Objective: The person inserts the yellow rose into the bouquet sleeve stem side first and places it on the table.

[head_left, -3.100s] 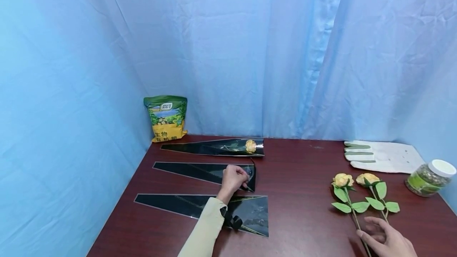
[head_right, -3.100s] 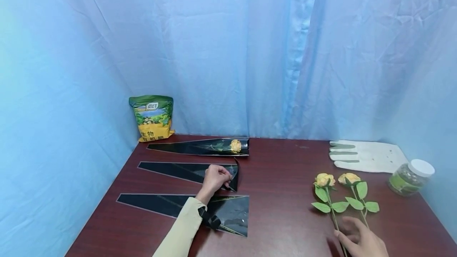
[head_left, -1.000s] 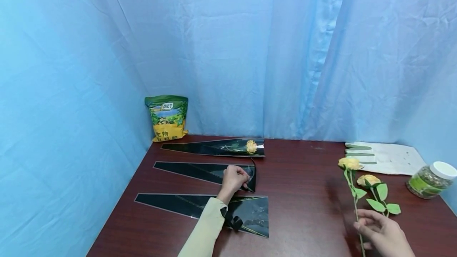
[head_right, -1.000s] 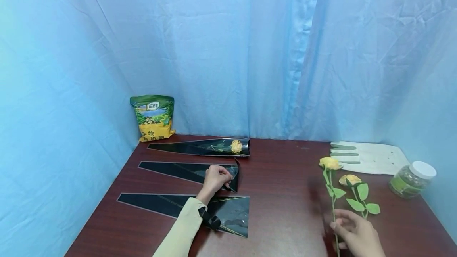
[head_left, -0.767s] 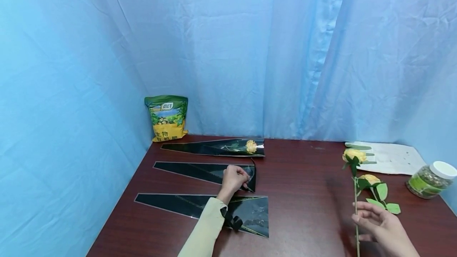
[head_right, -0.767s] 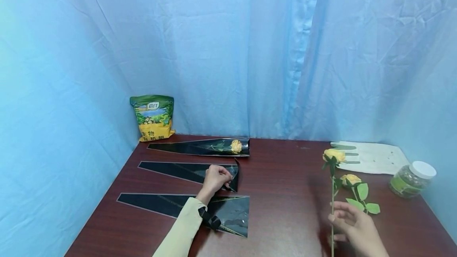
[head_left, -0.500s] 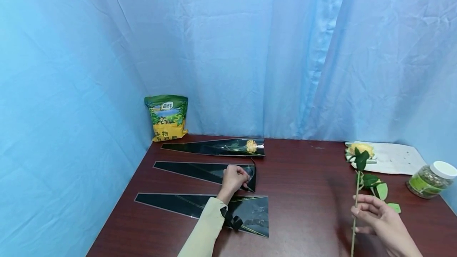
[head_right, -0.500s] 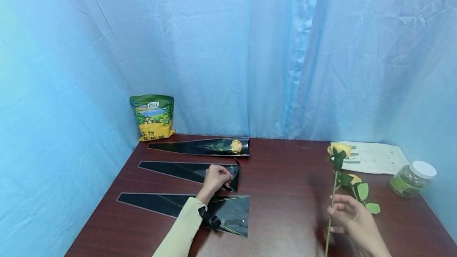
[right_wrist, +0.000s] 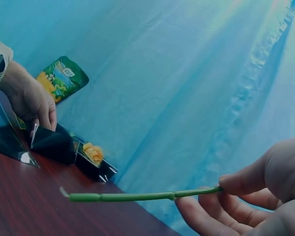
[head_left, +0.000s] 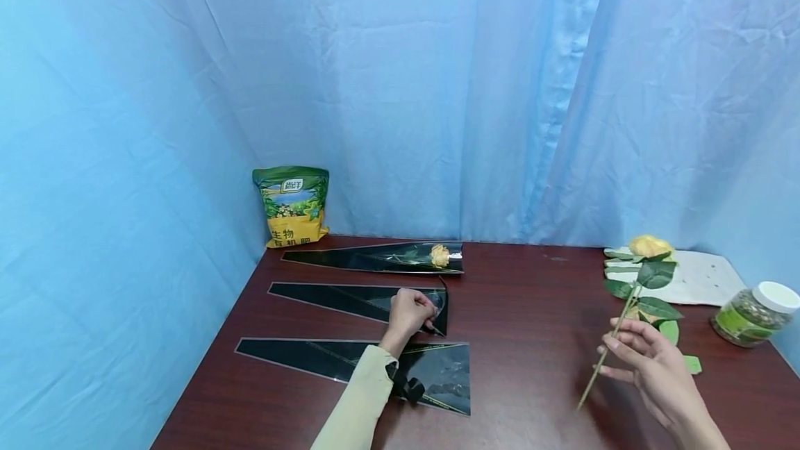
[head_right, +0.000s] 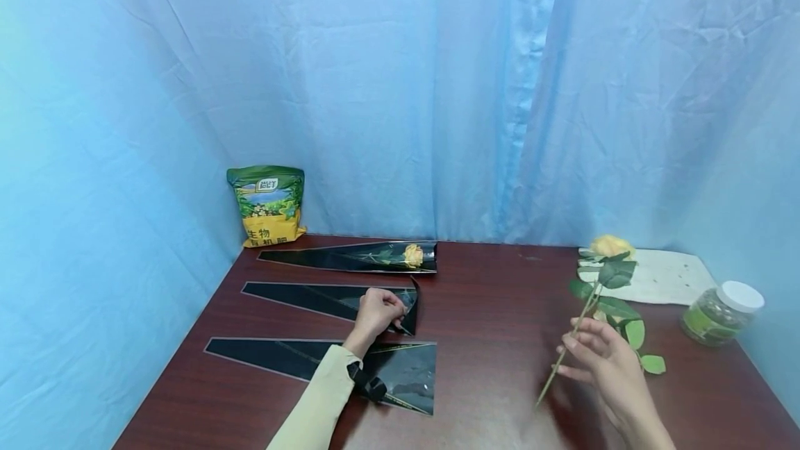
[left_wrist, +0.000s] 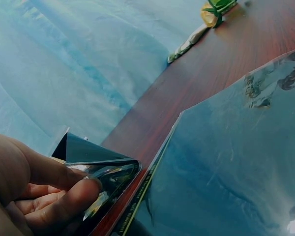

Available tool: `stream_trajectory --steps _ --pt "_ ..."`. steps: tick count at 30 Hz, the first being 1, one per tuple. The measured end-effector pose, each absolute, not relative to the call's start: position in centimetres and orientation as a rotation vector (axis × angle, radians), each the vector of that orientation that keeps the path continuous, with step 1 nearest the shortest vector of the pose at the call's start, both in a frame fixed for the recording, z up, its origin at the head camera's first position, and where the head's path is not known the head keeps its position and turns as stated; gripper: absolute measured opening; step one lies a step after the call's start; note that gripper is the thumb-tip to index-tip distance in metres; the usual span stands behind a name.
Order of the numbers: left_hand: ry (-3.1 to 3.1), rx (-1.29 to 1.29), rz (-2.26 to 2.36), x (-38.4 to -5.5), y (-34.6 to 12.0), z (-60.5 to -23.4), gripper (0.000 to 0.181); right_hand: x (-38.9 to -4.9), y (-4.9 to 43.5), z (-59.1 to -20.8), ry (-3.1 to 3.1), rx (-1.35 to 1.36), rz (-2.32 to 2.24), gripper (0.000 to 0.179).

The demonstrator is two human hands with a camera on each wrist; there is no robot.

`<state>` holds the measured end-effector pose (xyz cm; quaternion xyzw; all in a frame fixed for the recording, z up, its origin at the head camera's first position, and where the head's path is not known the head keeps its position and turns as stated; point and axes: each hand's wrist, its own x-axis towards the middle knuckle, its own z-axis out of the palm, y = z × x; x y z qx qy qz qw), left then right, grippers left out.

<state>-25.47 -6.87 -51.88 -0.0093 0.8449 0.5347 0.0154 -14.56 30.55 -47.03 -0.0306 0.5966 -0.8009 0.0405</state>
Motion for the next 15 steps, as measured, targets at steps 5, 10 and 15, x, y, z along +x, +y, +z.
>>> stream_trajectory --steps 5,10,15 --pt "2.643 -0.014 1.665 -25.4 -6.8 -51.9 0.016 -15.3 29.9 -46.9 1.709 -0.117 -2.576 0.03" --pt "2.657 -0.006 1.666 -25.5 -6.9 -51.9 0.015 -15.9 29.0 -46.8 1.616 -0.163 -2.675 0.031" --pt "2.667 0.002 1.662 -25.5 -6.9 -52.0 0.015 -16.5 27.9 -46.6 1.534 -0.164 -2.792 0.032"
